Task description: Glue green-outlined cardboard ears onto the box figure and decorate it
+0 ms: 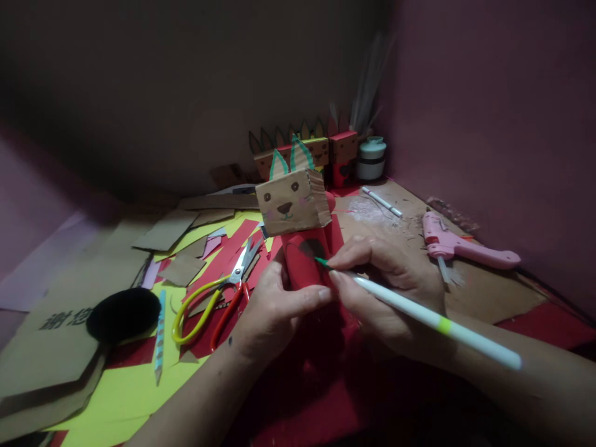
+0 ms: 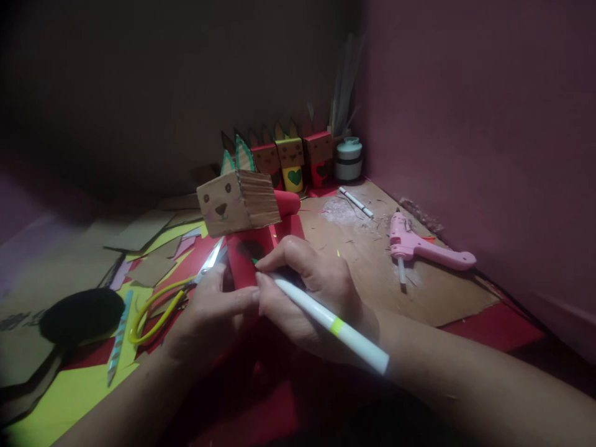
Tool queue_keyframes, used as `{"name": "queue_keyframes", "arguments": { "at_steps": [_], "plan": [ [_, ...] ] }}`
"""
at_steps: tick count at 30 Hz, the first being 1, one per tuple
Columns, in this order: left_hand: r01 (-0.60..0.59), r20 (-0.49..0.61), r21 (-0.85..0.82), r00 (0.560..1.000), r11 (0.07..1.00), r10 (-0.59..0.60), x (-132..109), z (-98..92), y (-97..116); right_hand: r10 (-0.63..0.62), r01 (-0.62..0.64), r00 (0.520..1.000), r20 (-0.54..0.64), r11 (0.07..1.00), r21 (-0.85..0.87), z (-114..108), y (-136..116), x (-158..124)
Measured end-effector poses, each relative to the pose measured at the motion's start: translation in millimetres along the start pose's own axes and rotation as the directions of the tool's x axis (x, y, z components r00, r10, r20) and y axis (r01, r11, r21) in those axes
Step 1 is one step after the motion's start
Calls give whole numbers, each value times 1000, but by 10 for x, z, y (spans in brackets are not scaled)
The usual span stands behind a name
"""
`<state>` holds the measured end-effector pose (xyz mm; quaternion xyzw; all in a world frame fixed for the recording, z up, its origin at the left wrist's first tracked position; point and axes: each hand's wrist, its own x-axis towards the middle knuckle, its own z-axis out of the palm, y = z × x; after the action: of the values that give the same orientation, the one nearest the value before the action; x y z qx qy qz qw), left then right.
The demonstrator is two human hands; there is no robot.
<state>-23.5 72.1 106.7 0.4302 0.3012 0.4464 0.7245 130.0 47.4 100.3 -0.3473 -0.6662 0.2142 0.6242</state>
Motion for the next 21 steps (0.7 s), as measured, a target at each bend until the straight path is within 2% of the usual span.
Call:
{"name": "queue_keyframes", "arguments": {
  "at_steps": [3,9,15,19,21],
  "plan": [
    [-5,-3,-15,1000,1000,5,-10,8,-2,28,-28,999,-14,1000,7,13,-1,-5],
    [-29,-18,34,999,999,29,-24,25,3,-28,29,999,26,999,-25,17,-18,19],
    [-41,-9,43,999,998,41,-2,-17,-15,-33,32,999,-31,999,-43,18,16,9],
    [-60,-20,93,998,994,62,0,-39,-32,-135,135,991,2,989,-66,43,16,5],
    [-61,-22,93,998,994,63,-3,-39,-35,-146,145,989,2,986,-77,42,11,4]
  ]
}}
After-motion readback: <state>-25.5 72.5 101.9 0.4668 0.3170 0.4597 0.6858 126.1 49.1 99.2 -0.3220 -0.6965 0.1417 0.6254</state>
